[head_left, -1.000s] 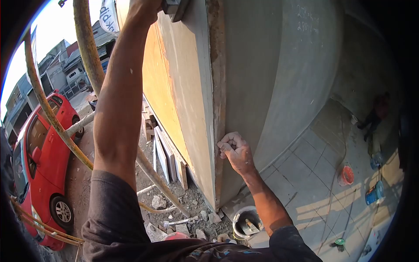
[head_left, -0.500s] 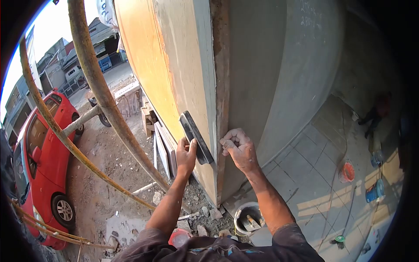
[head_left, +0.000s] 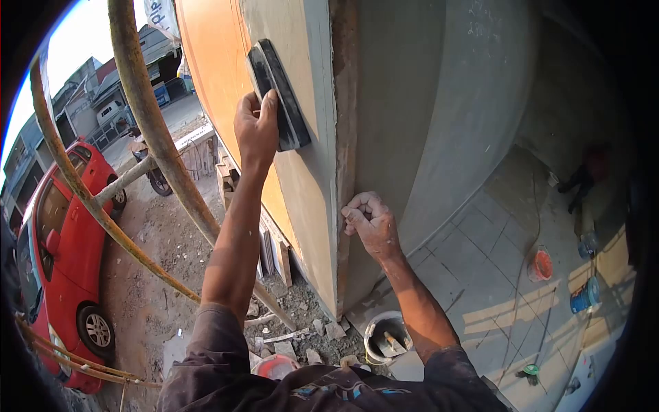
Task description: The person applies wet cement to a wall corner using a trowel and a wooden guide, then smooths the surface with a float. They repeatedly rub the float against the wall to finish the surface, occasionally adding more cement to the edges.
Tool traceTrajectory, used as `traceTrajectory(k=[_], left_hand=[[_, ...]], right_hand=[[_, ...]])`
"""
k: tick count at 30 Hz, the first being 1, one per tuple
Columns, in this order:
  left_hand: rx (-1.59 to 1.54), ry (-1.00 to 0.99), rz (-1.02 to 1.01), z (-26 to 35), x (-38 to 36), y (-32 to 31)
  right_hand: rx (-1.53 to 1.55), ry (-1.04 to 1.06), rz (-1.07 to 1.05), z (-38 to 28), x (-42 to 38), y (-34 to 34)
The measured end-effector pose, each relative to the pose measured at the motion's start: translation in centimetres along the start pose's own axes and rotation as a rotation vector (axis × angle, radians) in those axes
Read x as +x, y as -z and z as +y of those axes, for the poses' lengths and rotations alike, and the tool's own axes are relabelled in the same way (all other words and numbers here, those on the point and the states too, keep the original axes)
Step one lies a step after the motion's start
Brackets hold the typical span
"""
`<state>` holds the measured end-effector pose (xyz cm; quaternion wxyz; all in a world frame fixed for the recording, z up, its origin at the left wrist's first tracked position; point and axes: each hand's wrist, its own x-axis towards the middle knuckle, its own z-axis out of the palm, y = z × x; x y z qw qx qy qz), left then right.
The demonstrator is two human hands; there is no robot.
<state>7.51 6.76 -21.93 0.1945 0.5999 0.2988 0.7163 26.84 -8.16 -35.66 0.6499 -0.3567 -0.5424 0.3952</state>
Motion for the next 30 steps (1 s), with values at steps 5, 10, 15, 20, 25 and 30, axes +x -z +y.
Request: traceTrajectory(k=[5,10,15,20,25,30], left_hand=[[0.173,-0.321,0.014,13.6,17.5,-2.1],[0.092,-0.355,-0.018,11.2,15.7,-1.6],[0.048,-0.023,-0.08,-4.2,-8.2,1.5],[0.096,0.493,-0.172,-14.7,-33.1,4.5],[0.102,0.442,-0.109,-11.8,-32.3,3.2],[0.083,0.02,-0.002,-4.0,-7.6,0.5]], right_hand=[[-0.073,-0.031,0.011,-0.8,-0.2,-0.2],[-0.094,-0.018,0.002,-0.7,-0.2,0.0],[-0.02,-0.042,0.001,-0.7,-0.1,0.0],[-0.089,-0.039,0.007,-1.0,-0.1,0.1],[-0.076,-0.038,0.013,-1.2,-0.2,0.0],[-0.04,-0.025,0.013,-0.8,-0.3,-0.1]])
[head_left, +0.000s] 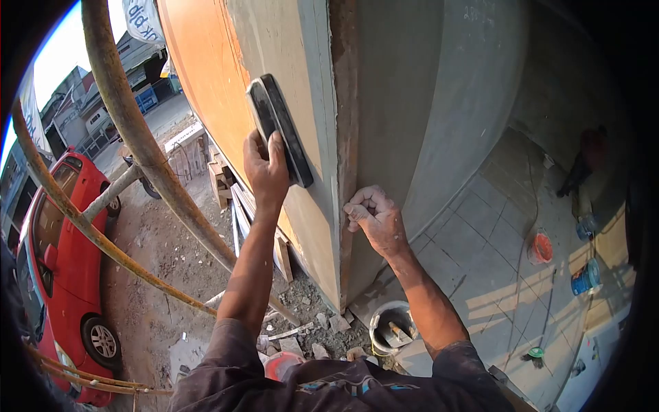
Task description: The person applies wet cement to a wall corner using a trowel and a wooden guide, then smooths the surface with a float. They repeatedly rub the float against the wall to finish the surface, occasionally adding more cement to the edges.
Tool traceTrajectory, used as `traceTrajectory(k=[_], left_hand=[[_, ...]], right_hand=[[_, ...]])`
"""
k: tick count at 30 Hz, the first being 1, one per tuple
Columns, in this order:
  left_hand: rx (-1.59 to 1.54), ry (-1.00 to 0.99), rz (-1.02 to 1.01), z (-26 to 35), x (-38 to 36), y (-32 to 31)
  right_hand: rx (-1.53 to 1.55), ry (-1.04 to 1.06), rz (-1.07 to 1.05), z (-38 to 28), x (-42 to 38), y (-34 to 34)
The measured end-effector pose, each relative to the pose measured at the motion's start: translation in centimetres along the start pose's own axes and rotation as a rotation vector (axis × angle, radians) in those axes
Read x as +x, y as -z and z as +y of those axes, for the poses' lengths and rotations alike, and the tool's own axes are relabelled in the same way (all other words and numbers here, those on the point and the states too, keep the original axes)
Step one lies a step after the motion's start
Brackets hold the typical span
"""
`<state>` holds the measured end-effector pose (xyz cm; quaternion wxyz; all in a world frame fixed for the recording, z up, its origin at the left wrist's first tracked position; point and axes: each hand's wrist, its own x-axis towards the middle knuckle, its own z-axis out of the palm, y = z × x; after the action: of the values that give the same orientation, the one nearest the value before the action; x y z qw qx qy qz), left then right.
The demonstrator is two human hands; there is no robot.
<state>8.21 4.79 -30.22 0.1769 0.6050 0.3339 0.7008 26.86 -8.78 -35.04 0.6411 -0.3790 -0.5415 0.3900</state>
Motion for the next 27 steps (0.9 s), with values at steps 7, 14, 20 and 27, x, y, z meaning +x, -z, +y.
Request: traceTrajectory(k=[7,14,20,27], left_hand=[[0.137,-0.56,0.111,23.1,25.1,-1.9],[0.005,-0.273,0.042,9.5,12.4,-0.6],[-0.005,0.371,-0.176,-7.9,-18.3,2.5],[-0.015,0.101,-0.052,-6.3,-14.1,0.5]], right_hand=[[-0.054,0.005,-0.008,0.0,0.2,0.2],[-0.028,0.012,-0.04,-0.2,0.1,0.4],[0.005,-0.002,-0.035,0.1,0.4,0.3],[0.018,0.003,-0.027,0.1,0.2,0.2]])
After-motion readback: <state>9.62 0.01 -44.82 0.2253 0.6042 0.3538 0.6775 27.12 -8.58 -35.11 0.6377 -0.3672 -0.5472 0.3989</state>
